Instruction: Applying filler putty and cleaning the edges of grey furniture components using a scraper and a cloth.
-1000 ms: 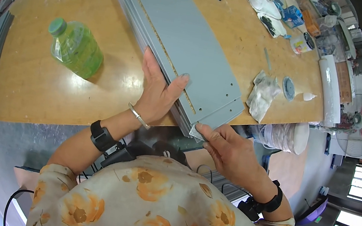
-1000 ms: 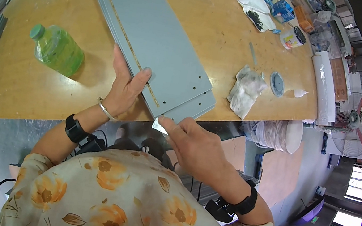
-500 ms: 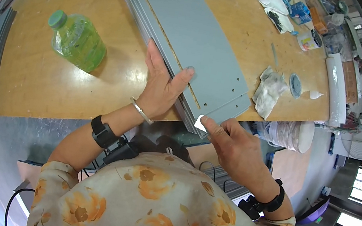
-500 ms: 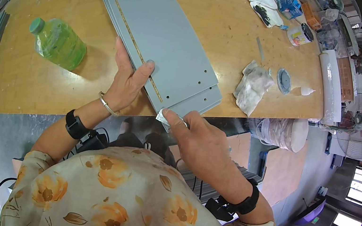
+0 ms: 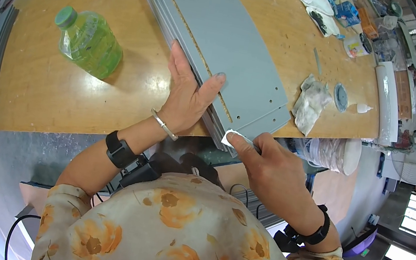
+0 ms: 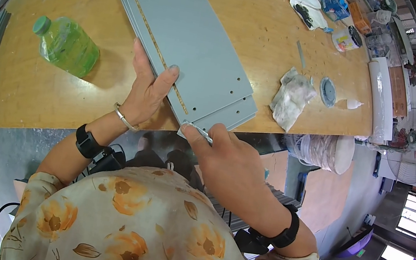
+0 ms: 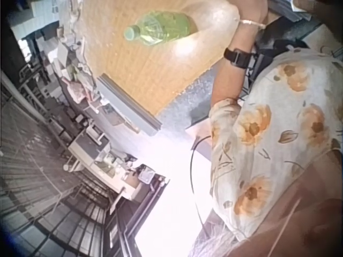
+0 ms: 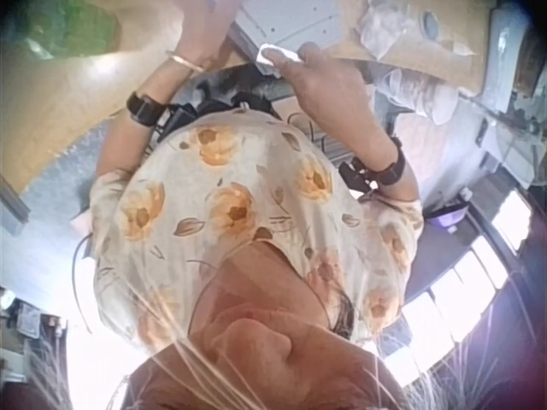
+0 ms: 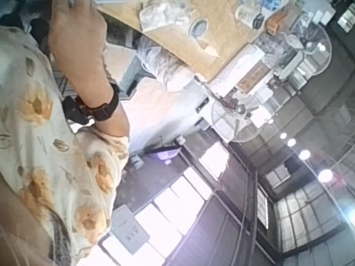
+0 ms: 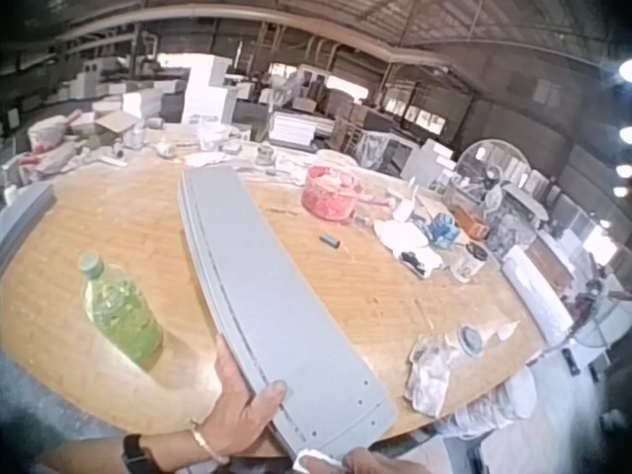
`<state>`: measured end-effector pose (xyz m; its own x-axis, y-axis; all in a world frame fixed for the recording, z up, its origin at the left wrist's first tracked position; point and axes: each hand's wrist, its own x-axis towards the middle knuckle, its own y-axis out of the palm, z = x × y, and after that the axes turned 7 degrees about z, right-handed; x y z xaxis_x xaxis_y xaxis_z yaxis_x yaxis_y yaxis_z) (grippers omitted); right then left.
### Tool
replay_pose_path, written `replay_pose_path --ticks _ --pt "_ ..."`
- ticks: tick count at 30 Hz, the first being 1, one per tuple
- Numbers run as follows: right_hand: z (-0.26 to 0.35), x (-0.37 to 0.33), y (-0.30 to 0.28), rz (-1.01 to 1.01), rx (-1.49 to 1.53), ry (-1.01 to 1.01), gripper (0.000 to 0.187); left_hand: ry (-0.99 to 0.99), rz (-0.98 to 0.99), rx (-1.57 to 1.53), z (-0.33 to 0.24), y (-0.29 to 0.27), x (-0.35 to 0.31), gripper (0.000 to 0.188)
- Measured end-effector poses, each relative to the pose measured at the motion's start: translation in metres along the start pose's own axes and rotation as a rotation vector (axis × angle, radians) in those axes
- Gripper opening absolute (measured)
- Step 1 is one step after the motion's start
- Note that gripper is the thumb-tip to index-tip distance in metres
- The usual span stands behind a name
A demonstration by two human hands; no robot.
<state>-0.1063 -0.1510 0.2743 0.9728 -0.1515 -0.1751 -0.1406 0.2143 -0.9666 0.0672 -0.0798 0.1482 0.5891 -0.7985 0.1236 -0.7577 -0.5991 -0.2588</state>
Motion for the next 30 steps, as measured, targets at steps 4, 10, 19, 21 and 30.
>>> replay_pose_path --ticks 4,10,19,21,30 --pt "0.0 0.0 -0.008 0.118 -0.095 -0.035 0.056 -0.021 -0.012 -0.033 -0.003 0.0 -0.001 0.104" --pt "-0.005 -0.006 -0.014 0.168 -0.11 0.027 0.048 -0.001 -0.02 0.004 -0.001 0.0 0.0 0.103" --pt "-0.022 -0.008 0.008 -0.09 0.48 -0.048 0.037 -0.027 -0.008 -0.051 0.001 0.002 0.0 0.106" --pt "-0.017 -0.009 0.008 -0.025 0.383 0.071 0.038 -0.02 -0.011 -0.028 0.002 0.002 0.0 0.106" --pt "-0.009 -0.006 0.008 0.006 0.201 0.058 0.037 -0.027 -0.013 -0.053 0.003 0.001 -0.001 0.107"
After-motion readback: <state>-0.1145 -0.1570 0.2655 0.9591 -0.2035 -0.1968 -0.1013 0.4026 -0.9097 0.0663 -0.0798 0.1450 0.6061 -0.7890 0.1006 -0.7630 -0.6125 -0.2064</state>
